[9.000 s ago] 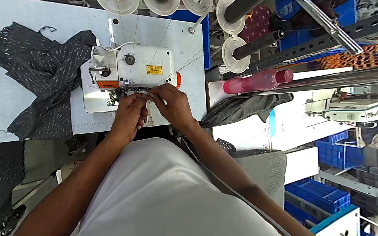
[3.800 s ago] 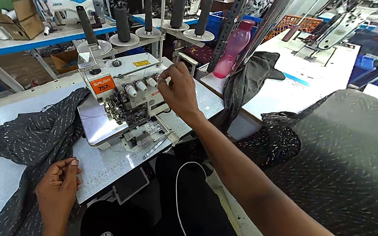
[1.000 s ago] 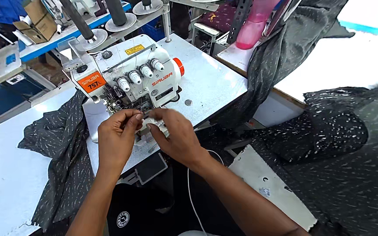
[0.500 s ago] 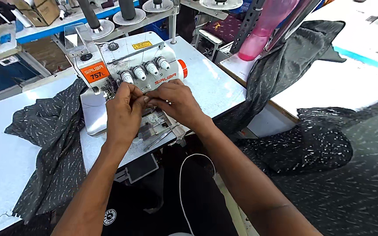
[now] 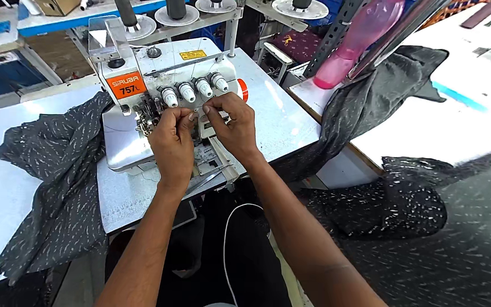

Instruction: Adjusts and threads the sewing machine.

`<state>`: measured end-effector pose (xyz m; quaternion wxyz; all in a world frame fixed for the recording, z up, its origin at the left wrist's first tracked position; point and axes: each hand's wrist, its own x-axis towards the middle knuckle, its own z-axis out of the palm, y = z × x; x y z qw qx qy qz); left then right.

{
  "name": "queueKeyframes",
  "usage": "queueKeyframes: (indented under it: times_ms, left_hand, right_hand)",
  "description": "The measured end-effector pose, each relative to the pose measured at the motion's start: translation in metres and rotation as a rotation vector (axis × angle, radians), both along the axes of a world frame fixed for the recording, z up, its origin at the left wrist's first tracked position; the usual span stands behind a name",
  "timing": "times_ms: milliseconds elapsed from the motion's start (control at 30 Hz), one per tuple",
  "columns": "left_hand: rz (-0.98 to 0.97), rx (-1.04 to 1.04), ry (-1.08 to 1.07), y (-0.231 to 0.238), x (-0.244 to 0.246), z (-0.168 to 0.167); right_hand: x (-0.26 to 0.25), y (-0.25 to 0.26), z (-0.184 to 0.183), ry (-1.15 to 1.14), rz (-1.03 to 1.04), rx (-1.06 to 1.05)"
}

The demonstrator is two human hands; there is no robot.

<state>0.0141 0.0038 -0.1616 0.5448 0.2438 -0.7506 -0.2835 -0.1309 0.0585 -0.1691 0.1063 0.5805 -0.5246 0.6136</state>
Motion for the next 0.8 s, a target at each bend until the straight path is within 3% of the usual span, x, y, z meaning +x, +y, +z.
queueKeyframes:
  times_ms: [267,467,800]
  left_hand:
    - [-0.094,0.378,0.031,0.024,0.021,0.003]
    - [-0.23,0.639,0.106,0.026,0.019,0.011]
    - [-0.239,0.741,0.149,0.025,0.017,0.011]
  right_hand:
    - [0.012,-0.014,-0.008,0.069,-0.294,-0.075]
    - [0.015,-0.024,-0.011,0.033,-0.358,-0.146]
    - [0.014,-0.023,-0.008,0.07,-0.38,-0.105]
